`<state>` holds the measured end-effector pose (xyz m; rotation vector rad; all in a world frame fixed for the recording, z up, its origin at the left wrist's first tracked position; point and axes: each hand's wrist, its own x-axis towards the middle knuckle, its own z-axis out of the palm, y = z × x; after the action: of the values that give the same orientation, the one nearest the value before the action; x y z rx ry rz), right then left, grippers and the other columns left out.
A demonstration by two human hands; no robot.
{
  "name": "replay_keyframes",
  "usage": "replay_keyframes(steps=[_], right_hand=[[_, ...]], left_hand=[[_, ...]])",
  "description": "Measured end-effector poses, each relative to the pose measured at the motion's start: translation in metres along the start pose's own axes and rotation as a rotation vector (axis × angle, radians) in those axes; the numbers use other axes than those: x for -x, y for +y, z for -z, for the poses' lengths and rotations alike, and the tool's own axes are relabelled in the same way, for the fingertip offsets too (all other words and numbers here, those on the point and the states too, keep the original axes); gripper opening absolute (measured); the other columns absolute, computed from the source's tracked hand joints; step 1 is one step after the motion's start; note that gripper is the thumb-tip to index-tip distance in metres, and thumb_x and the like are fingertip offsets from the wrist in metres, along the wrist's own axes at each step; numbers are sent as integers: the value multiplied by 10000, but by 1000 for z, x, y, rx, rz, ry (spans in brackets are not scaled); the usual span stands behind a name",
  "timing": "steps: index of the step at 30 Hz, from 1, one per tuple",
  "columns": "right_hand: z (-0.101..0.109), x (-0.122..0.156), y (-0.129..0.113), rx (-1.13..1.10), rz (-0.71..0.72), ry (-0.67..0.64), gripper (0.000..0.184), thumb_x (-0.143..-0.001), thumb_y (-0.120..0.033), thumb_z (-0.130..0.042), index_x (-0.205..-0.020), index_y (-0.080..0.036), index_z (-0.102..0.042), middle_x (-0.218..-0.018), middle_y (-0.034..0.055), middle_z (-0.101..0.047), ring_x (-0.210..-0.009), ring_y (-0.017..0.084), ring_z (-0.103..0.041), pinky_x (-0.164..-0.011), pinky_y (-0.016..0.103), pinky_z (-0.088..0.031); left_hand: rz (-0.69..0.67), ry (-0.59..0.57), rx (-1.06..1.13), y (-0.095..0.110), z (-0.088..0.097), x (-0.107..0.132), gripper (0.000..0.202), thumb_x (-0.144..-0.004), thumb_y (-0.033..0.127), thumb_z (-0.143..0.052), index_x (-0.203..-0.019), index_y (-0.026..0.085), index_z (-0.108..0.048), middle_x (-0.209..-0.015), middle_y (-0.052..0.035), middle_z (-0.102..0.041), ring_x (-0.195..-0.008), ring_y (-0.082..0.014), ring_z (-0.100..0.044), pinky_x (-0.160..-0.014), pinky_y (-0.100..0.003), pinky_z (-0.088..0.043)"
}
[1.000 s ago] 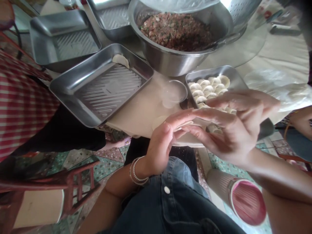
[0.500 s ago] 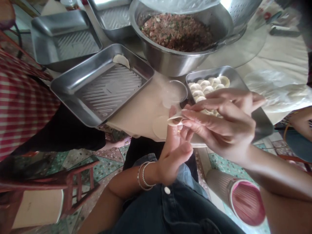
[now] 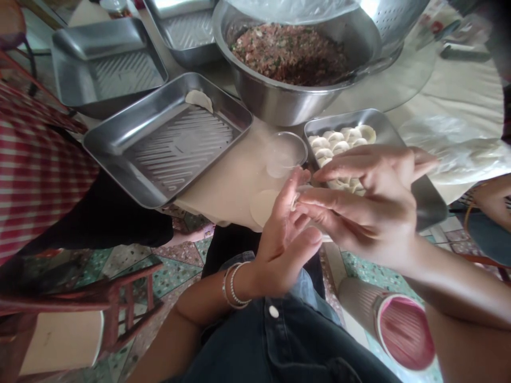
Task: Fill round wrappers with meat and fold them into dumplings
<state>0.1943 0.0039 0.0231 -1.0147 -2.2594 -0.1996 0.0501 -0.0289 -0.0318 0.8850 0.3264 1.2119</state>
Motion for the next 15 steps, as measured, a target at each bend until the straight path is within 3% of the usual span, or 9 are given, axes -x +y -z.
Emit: replay_keyframes(steps=[3,6,8,12,15], right_hand=[[0,-1,1,-15,-33,38,183,-823,-334,-704,-997,-300,-658,-1036,3,-620,-1047,250,-568,-913,484,-362],[0,-2,4,2,-67,23,342,-821,-381,-703,-1150,-337,-620,-1089,15,-602,-1062,248,-552,-904,476,-370],[0,-3,6,2,-38,30,422,-800,-372,-725,-1204,-375,-602,-1110,11,-597,-1057,244,-549,-902,482,-376],[-2,-6,11,-122,-39,0,242,-820,-276,-701,-1026,-401,-683,-1101,3,-576,-1034,225,-552,-893,477,-420],[-3,-8,15,-200,6,-25,183,-859,-263,-642,-980,-389,-697,-984,14,-536,-1029,226,-531,-892,480,-435]], left_hand=[[-12,42,-48,0,3,0,479,-938,255,-518,-1393,373,-424,-1541,31,-384,-1420,-252,-365,-1157,-462,-374],[-24,53,-119,-1,6,-1,402,-917,252,-550,-1311,322,-508,-1420,-28,-527,-1303,-248,-507,-1065,-453,-470],[-28,49,-129,0,7,-1,415,-907,222,-558,-1310,312,-510,-1427,-30,-520,-1329,-246,-482,-1086,-446,-448],[3,35,-73,4,7,-4,648,-897,149,-554,-1452,400,-333,-1488,30,-442,-1402,-221,-393,-1163,-415,-366],[17,25,-144,8,10,-7,644,-891,144,-569,-1434,423,-364,-1431,72,-491,-1398,-194,-397,-1185,-357,-337]])
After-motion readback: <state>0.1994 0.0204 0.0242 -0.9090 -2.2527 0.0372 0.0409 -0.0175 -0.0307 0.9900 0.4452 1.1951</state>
